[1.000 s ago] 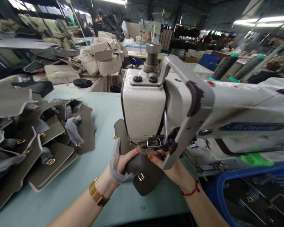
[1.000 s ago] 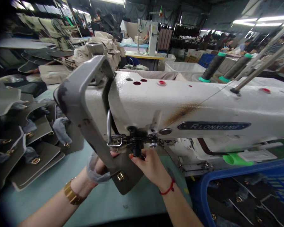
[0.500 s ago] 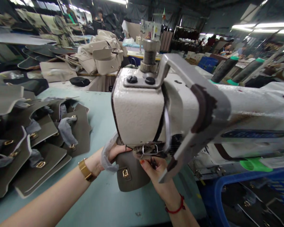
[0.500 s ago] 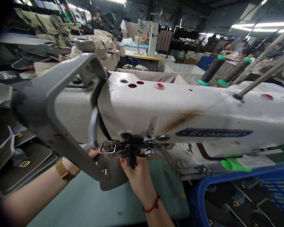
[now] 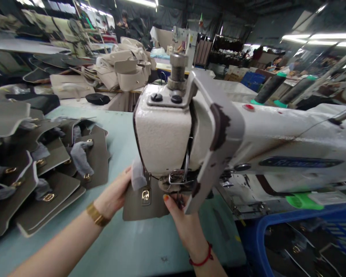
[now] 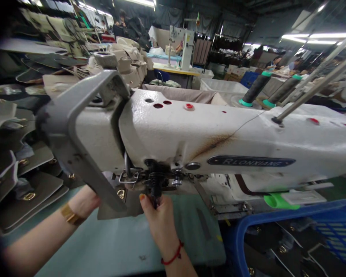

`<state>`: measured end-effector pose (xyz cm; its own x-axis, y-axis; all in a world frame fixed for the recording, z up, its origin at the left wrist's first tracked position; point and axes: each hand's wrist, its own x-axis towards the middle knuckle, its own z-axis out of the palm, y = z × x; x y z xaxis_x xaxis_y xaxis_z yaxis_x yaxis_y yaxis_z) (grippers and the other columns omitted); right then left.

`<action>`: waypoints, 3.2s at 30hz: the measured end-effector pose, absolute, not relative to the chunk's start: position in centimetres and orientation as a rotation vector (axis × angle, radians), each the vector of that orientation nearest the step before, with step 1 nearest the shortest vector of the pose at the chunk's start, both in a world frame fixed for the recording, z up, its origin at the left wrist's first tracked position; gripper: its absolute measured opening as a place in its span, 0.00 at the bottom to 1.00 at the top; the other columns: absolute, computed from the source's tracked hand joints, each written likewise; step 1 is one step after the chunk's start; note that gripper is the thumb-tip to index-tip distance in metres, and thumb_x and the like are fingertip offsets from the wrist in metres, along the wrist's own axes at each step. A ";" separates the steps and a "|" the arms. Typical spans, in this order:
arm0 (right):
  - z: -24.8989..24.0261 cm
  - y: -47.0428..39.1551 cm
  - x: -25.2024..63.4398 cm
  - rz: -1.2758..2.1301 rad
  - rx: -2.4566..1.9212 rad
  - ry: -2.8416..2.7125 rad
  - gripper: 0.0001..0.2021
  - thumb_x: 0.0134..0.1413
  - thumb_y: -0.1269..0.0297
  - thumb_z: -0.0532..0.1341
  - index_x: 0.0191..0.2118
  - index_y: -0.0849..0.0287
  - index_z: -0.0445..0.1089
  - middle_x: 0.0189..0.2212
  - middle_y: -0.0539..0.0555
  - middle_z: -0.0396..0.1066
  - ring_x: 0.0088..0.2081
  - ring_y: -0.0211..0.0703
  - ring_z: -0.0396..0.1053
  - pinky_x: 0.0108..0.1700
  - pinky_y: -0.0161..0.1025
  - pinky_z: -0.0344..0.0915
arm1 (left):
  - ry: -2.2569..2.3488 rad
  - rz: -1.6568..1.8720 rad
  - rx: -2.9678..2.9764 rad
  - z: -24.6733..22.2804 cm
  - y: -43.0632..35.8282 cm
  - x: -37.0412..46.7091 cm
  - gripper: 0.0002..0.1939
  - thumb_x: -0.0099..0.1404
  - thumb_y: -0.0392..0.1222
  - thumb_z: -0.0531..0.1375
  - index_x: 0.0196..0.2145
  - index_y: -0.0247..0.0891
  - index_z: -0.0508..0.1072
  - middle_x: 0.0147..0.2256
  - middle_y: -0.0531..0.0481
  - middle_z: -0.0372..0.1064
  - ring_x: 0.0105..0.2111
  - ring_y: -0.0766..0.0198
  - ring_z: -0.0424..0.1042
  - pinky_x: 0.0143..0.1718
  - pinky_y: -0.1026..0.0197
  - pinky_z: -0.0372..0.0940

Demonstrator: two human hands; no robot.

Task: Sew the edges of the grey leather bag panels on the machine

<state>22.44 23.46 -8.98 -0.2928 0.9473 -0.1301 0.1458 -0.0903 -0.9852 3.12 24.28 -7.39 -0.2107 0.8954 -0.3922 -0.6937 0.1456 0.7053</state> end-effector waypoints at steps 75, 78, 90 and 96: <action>-7.3 24.1 21.4 1.484 -1.213 -1.391 0.17 0.57 0.62 0.59 0.19 0.60 0.68 0.17 0.48 0.67 0.24 0.36 0.64 0.31 0.32 0.60 | 1.278 1.198 0.459 -8.8 21.3 8.2 0.24 0.52 0.53 0.67 0.15 0.37 0.61 0.17 0.59 0.46 0.22 0.70 0.43 0.23 0.65 0.47; -7.3 23.8 21.5 1.513 -1.238 -1.355 0.16 0.56 0.61 0.60 0.20 0.60 0.69 0.15 0.47 0.65 0.20 0.34 0.58 0.27 0.31 0.56 | 1.311 1.193 0.485 -8.6 21.8 8.1 0.25 0.52 0.53 0.67 0.15 0.39 0.56 0.18 0.59 0.44 0.23 0.70 0.42 0.23 0.65 0.46; -9.3 22.0 22.0 1.691 -1.234 -1.264 0.10 0.55 0.61 0.60 0.29 0.61 0.73 0.15 0.46 0.67 0.17 0.31 0.48 0.21 0.31 0.46 | 1.340 1.244 0.550 -8.6 22.4 8.4 0.26 0.54 0.53 0.64 0.16 0.41 0.50 0.17 0.61 0.42 0.22 0.70 0.41 0.21 0.66 0.45; -10.0 21.5 22.2 1.736 -1.224 -1.248 0.11 0.56 0.60 0.60 0.29 0.62 0.73 0.14 0.46 0.65 0.17 0.31 0.49 0.22 0.31 0.48 | 1.342 1.417 0.406 -9.3 21.6 11.0 0.26 0.56 0.56 0.63 0.17 0.40 0.54 0.17 0.61 0.46 0.19 0.71 0.45 0.19 0.67 0.48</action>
